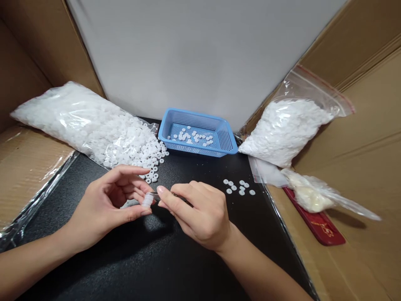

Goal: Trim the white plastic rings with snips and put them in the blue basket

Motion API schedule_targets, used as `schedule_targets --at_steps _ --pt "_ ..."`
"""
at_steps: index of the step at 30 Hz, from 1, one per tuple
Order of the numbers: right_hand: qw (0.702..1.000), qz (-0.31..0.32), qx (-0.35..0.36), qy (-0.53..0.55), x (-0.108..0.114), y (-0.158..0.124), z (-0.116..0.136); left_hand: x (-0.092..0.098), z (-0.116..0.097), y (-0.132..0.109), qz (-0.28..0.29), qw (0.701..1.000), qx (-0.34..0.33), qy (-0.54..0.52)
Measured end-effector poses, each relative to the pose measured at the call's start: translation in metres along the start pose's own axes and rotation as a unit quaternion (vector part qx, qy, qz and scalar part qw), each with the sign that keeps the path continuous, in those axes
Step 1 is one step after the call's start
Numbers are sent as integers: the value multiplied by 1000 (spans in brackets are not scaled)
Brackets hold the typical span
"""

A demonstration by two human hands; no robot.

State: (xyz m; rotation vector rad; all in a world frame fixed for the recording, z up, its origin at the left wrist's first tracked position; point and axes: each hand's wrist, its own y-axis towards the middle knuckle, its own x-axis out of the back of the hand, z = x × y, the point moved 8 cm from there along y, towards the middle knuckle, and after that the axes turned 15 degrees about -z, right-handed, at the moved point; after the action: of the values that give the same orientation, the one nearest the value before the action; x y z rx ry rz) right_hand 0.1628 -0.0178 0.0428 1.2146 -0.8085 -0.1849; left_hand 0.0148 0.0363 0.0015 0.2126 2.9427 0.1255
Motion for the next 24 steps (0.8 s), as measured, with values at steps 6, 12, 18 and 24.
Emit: schedule_targets --at_steps 6,12,18,24 --pt "999 2 21 -31 1 2 4 1 2 -1 3 1000 0 9" --pt "999 0 21 -35 1 3 5 0 2 -1 0 1000 2 10" --pt "1000 -5 -3 -10 -1 2 3 1 2 -1 -6 1000 15 9" --pt "999 -18 -38 16 -1 0 -1 0 4 0 -14 999 30 -11"
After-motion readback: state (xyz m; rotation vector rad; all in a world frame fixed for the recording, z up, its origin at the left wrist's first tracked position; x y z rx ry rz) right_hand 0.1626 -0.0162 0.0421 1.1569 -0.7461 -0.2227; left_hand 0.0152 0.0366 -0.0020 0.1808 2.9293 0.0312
